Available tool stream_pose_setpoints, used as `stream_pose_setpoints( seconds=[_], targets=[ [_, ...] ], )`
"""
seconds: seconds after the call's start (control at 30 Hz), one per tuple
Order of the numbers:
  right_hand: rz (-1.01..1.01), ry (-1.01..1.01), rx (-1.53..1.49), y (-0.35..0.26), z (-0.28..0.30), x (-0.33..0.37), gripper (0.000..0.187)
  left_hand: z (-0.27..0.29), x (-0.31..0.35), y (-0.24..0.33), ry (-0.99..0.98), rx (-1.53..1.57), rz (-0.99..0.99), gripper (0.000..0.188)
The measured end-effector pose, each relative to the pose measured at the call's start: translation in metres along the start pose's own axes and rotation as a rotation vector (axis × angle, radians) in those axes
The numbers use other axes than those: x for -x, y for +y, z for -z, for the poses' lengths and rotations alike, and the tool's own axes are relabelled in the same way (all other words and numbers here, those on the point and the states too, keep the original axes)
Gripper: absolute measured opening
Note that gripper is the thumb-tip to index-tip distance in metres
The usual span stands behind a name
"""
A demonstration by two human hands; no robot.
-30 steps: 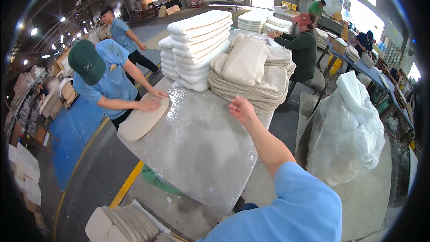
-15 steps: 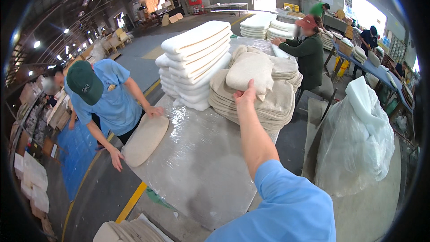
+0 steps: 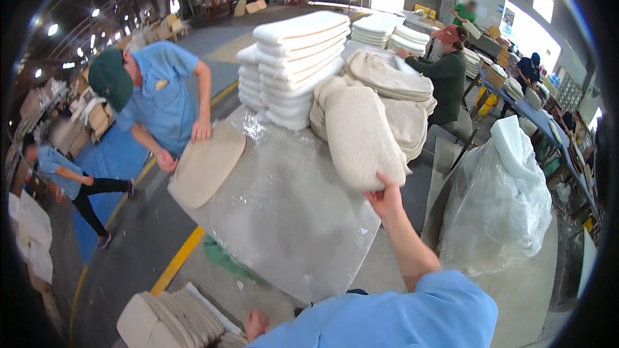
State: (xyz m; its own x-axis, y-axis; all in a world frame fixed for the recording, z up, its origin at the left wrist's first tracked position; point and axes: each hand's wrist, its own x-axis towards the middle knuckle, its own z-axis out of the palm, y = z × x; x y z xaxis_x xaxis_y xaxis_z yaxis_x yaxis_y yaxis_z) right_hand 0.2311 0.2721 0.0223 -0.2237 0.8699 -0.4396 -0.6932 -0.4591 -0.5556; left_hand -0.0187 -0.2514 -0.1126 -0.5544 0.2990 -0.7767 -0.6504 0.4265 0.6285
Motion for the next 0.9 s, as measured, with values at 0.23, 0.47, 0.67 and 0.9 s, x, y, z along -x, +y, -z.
stream_pose_setpoints(
  seconds=[0.23,0.47,0.67,0.9],
  targets=[
    [-0.48,0.01,-0.018,0.144,0.113,0.228,0.062,-0.096,-0.028,0.073,-0.778,0.353,0.277,0.062],
    [-0.871,-0.152,0.727,0.154,0.174,0.242,0.033,-0.133,-0.015,0.092,-0.473,-0.034,-0.188,0.066],
    [-0.367,0.026,0.845,0.09,0.169,0.207,0.024,-0.158,0.049,0.208,-0.296,-0.849,-0.802,0.05],
    [-0.031,-0.017,0.738,0.067,0.124,0.147,0.023,-0.131,0.073,0.177,-0.108,-1.401,-1.013,0.057]
  ],
)
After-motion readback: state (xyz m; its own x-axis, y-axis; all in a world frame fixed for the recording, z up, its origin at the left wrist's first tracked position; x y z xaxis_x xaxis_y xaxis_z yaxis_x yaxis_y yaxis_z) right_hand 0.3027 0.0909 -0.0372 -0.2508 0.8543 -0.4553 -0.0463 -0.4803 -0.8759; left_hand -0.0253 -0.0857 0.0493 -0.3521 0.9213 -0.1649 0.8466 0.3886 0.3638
